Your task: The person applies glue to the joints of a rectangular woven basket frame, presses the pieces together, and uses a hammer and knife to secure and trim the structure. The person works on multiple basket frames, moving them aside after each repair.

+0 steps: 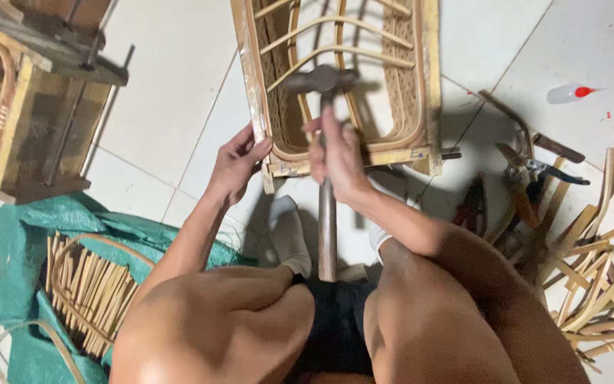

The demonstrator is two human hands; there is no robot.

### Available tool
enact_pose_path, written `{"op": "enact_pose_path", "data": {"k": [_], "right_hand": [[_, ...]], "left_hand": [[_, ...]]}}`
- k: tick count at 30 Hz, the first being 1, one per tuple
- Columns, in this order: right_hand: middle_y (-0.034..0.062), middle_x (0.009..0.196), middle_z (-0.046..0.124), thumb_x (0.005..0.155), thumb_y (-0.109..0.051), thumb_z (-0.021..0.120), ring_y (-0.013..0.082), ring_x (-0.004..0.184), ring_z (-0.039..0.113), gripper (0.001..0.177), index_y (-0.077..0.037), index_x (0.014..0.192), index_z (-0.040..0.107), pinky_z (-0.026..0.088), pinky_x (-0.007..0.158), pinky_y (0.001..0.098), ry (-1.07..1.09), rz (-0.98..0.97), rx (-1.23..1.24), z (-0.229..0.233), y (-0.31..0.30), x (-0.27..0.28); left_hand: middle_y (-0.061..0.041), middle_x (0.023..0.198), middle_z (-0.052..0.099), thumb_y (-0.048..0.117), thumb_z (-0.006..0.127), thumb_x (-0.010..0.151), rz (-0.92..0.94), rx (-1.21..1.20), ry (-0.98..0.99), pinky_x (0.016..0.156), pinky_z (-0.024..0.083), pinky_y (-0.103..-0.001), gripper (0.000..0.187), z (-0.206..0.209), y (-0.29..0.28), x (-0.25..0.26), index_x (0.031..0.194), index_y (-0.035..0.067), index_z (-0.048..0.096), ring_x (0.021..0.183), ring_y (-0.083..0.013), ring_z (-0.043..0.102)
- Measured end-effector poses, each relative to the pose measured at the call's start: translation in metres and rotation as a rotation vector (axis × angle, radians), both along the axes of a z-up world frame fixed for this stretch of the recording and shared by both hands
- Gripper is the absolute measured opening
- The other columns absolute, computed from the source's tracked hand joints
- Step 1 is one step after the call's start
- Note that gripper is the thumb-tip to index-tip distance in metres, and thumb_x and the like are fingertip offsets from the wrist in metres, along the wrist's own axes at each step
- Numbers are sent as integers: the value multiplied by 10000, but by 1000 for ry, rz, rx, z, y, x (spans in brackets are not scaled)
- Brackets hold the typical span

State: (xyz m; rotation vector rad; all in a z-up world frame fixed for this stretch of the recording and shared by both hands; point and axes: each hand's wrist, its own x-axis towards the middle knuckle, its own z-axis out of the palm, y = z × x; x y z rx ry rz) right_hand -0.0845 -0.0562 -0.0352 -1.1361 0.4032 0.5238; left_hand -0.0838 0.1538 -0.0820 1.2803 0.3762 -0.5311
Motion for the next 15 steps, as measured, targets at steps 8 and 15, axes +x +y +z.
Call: {"op": "enact_pose_path", "data": {"k": [8, 15], "right_hand": [[-85, 548, 344, 1037, -603, 408, 50, 374, 341, 590, -42, 1002, 586, 278, 303, 261, -18, -78, 2, -8, 1, -6], [-73, 512, 380, 1021, -597, 408, 66, 342, 334, 586, -42, 973, 586, 276, 297, 274, 9, 5, -1, -9, 4, -6]], "left_hand": [[-21, 1396, 671, 129, 720, 983, -23, 24, -109, 999, 563, -297, 631, -21, 10, -7, 1548, 17, 462, 1205, -82, 645], [-25, 1026, 508, 111, 727, 1013, -48, 200, -13, 755, 454, -295, 616, -18, 8, -11, 1589, 29, 527, 873, -120, 492]]}}
